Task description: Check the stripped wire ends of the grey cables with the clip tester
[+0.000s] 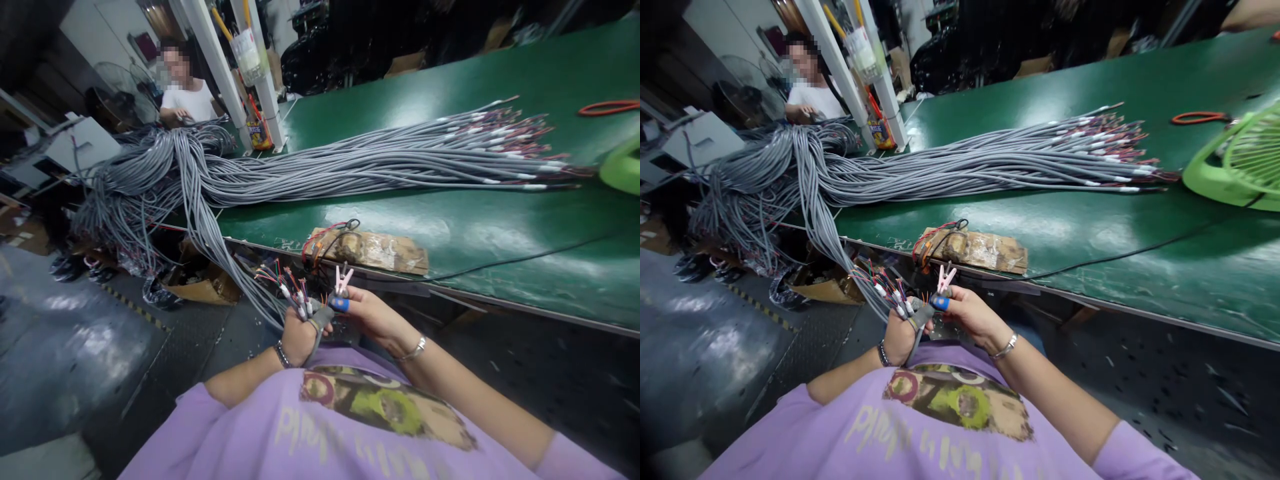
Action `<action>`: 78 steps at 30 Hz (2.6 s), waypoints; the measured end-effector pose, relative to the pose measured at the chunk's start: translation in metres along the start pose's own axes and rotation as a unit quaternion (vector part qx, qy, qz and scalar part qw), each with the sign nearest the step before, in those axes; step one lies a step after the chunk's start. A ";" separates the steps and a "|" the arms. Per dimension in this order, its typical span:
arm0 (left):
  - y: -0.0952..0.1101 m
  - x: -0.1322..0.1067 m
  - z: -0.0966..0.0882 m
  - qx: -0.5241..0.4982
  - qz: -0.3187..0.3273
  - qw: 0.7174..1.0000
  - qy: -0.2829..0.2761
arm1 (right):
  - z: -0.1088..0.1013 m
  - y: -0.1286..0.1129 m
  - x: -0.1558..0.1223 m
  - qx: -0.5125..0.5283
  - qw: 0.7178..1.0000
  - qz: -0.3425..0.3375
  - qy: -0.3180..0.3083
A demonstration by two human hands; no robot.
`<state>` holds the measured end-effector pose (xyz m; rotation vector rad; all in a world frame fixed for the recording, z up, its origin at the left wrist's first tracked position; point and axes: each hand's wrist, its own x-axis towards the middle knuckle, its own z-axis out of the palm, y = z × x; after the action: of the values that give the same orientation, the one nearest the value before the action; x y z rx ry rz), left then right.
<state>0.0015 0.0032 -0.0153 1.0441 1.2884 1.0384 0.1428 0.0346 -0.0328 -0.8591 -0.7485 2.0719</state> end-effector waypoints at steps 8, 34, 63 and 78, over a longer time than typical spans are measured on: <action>0.005 -0.002 0.000 -0.032 0.013 0.999 0.014 | -0.019 0.004 0.010 0.122 0.989 -0.023 0.076; 0.006 0.001 0.007 -0.020 0.010 1.000 0.013 | -0.012 0.004 0.012 0.103 0.994 -0.025 0.011; 0.004 0.007 0.001 -0.020 -0.049 0.998 -0.041 | -0.005 0.007 -0.021 -0.122 0.986 -0.107 0.050; -0.014 0.005 -0.013 -0.025 -0.048 0.996 -0.075 | -0.001 0.016 -0.009 -0.063 0.992 -0.079 0.071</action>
<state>-0.0110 0.0050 -0.0302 0.9937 1.1740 0.8977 0.1415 0.0189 -0.0422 -0.9732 -0.8486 1.8190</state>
